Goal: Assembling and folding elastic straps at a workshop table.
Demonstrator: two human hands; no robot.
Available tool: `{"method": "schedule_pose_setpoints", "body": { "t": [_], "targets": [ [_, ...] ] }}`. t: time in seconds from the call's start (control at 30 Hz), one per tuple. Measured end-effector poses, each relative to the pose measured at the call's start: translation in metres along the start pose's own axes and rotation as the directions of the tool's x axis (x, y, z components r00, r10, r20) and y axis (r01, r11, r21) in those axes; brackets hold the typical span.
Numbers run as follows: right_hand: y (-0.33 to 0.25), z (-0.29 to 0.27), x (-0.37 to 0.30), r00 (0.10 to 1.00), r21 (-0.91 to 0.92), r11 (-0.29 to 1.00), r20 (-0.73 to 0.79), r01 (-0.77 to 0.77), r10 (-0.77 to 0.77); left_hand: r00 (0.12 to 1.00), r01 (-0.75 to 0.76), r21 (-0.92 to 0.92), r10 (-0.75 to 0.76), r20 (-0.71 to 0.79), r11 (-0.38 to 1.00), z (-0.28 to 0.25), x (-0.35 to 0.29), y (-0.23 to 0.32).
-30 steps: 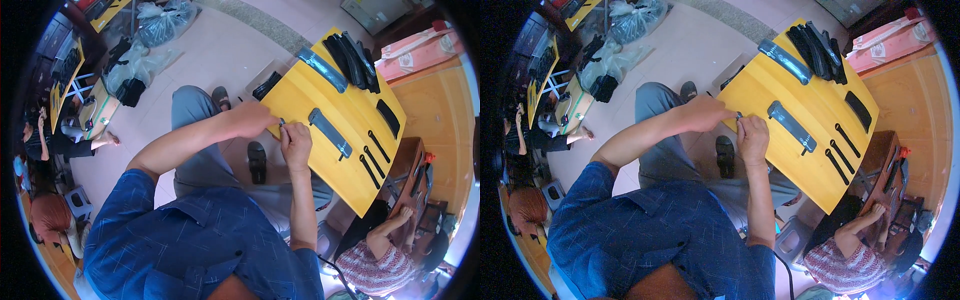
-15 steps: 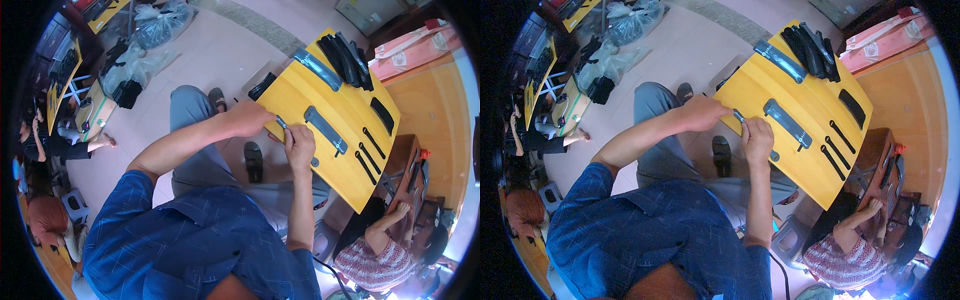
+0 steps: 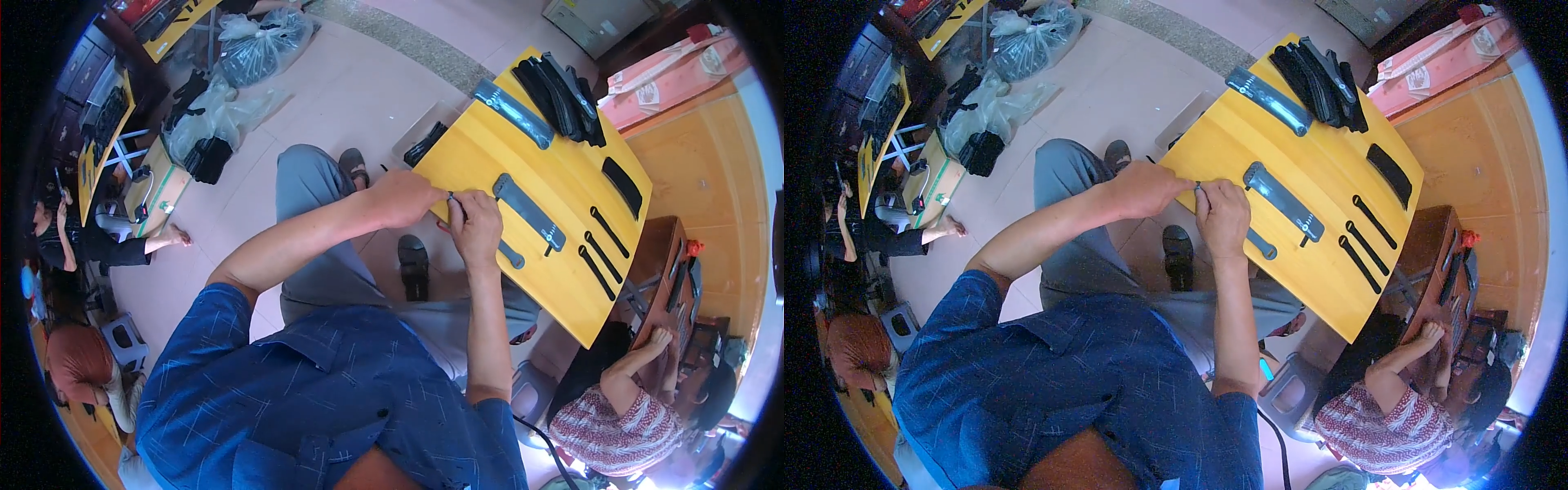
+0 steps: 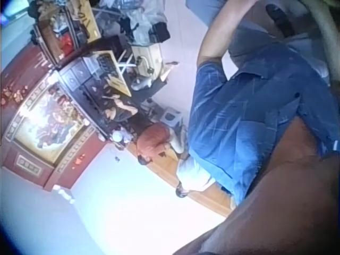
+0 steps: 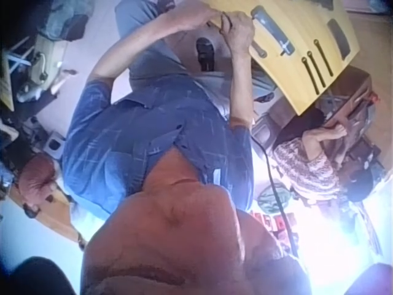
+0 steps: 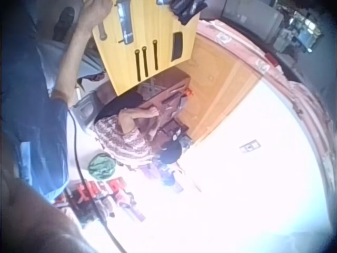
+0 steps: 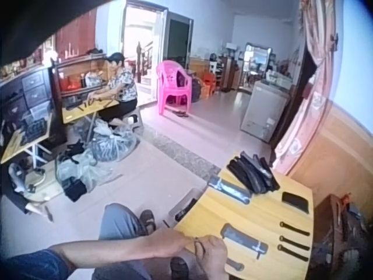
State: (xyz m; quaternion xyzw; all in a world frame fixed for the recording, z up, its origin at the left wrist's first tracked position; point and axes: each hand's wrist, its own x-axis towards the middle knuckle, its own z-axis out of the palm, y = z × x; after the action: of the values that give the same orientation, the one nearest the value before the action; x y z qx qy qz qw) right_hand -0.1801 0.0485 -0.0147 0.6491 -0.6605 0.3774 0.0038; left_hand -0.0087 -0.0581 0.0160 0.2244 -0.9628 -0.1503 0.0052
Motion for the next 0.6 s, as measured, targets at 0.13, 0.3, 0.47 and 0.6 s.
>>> {"method": "schedule_pose_setpoints", "body": {
  "t": [0.13, 0.3, 0.47, 0.6],
  "targets": [
    [0.001, 0.0, 0.001, 1.0, 0.013, 1.0, 0.017, -0.021, 0.021, 1.0, -0.006, -0.009, 0.006, -0.023, 1.0, 0.0, 0.001, -0.002],
    [0.001, -0.002, 0.002, 0.999, 0.069, 0.997, 0.013, -0.043, 0.042, 0.999, 0.045, -0.08, -0.047, -0.027, 0.996, -0.004, -0.004, 0.003],
    [0.003, -0.001, 0.003, 0.999, 0.068, 0.997, 0.019, -0.032, 0.03, 0.989, 0.144, -0.167, -0.145, 0.007, 0.975, -0.009, -0.005, 0.008],
    [0.001, 0.0, 0.005, 0.999, 0.081, 0.996, 0.008, -0.044, 0.044, 0.996, 0.049, -0.142, -0.058, -0.062, 0.989, -0.002, -0.002, 0.0]
  ]
}}
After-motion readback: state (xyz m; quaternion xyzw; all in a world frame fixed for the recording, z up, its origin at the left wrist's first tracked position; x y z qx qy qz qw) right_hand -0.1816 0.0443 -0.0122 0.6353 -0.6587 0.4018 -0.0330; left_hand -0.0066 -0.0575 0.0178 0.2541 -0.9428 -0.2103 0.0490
